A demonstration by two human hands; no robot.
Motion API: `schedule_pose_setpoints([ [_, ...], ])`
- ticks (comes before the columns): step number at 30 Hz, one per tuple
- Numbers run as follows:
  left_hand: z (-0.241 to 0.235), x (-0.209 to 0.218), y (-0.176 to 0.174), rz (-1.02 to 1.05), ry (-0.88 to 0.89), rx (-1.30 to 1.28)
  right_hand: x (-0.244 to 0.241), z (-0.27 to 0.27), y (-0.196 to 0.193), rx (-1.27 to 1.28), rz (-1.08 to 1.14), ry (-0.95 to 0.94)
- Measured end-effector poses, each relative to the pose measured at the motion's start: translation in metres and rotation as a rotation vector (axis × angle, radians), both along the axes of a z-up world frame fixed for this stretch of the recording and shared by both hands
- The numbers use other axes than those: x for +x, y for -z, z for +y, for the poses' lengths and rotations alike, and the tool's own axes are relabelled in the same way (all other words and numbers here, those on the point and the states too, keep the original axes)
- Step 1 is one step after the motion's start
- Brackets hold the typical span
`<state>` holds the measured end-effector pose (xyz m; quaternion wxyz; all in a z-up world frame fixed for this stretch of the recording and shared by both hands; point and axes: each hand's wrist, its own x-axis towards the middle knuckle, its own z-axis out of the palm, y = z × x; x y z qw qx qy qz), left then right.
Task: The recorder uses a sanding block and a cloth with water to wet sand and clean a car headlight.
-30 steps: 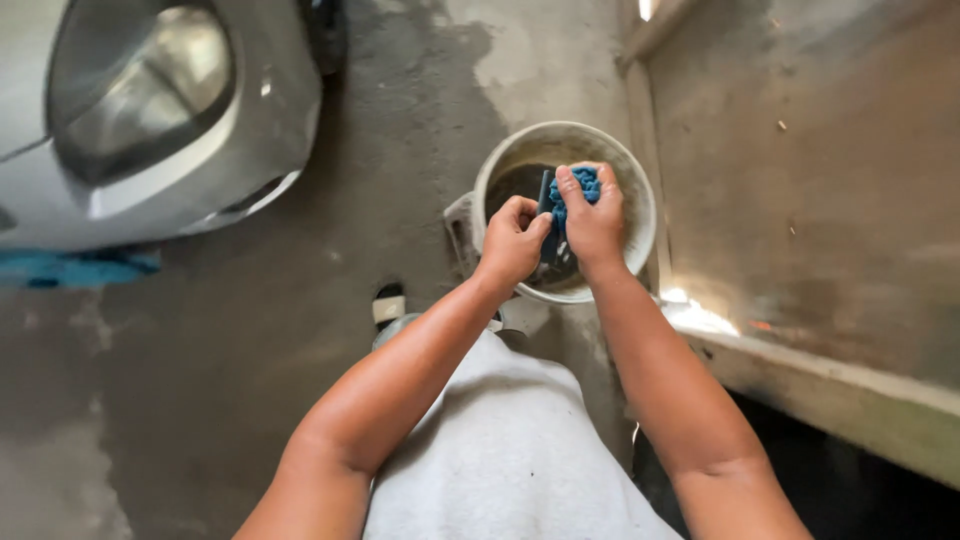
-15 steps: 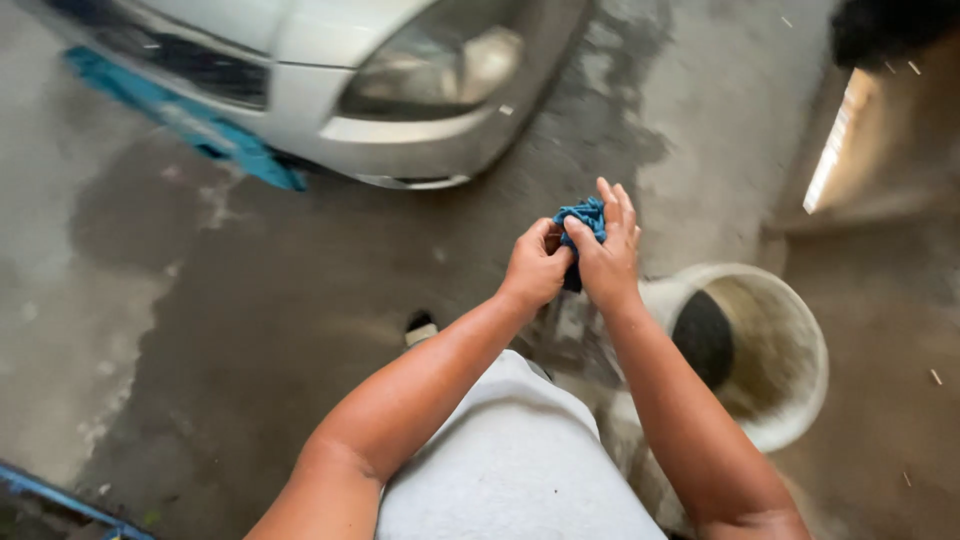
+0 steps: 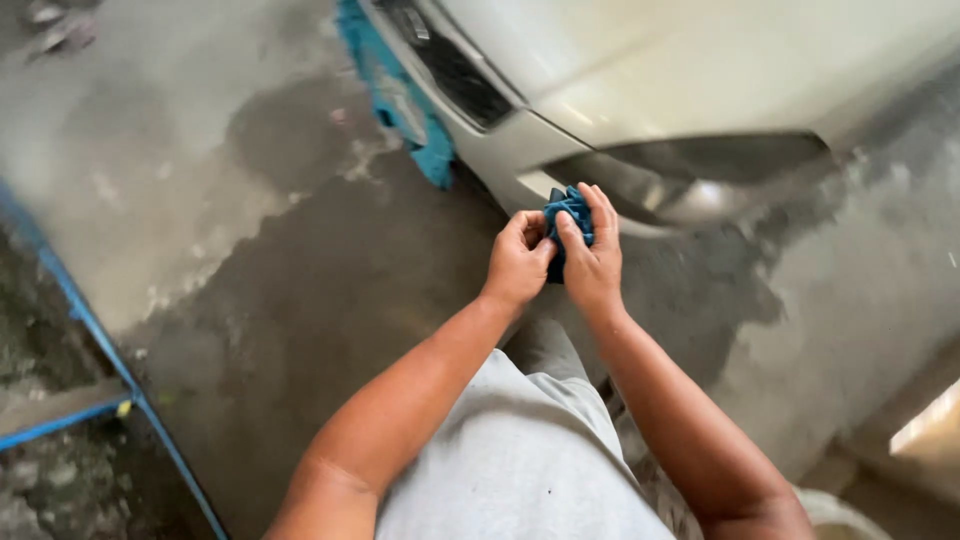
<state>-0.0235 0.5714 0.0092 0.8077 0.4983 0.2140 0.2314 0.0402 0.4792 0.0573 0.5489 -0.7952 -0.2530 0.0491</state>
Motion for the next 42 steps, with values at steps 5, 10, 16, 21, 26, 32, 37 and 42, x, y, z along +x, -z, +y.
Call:
schedule_pose_setpoints([
  [5, 0.076, 0.011, 0.007, 0.042, -0.187, -0.007, 0.024, 0.093, 0.014, -0.051, -0.036, -0.158],
  [10, 0.155, 0.04, 0.021, 0.092, -0.306, -0.014, 0.058, 0.181, 0.015, 0.055, 0.343, -0.238],
  [16, 0.254, 0.083, 0.025, 0.196, -0.399, 0.15, 0.122, 0.279, 0.032, 0.136, 0.349, -0.352],
  [21, 0.316, 0.101, 0.017, 0.123, -0.398, 0.008, 0.14, 0.349, 0.008, 0.084, 0.533, -0.384],
  [26, 0.397, 0.117, 0.024, 0.179, -0.37, 0.005, 0.16, 0.43, 0.032, 0.09, 0.611, -0.342],
  [32, 0.531, 0.135, 0.047, 0.171, -0.287, 0.072, 0.18, 0.55, 0.032, 0.193, 0.721, -0.249],
  [37, 0.636, 0.124, 0.016, 0.204, -0.186, -0.037, 0.195, 0.632, 0.05, 0.26, 0.882, -0.102],
  [42, 0.719, 0.141, 0.03, 0.264, -0.191, 0.016, 0.25, 0.696, 0.058, 0.32, 0.926, 0.072],
])
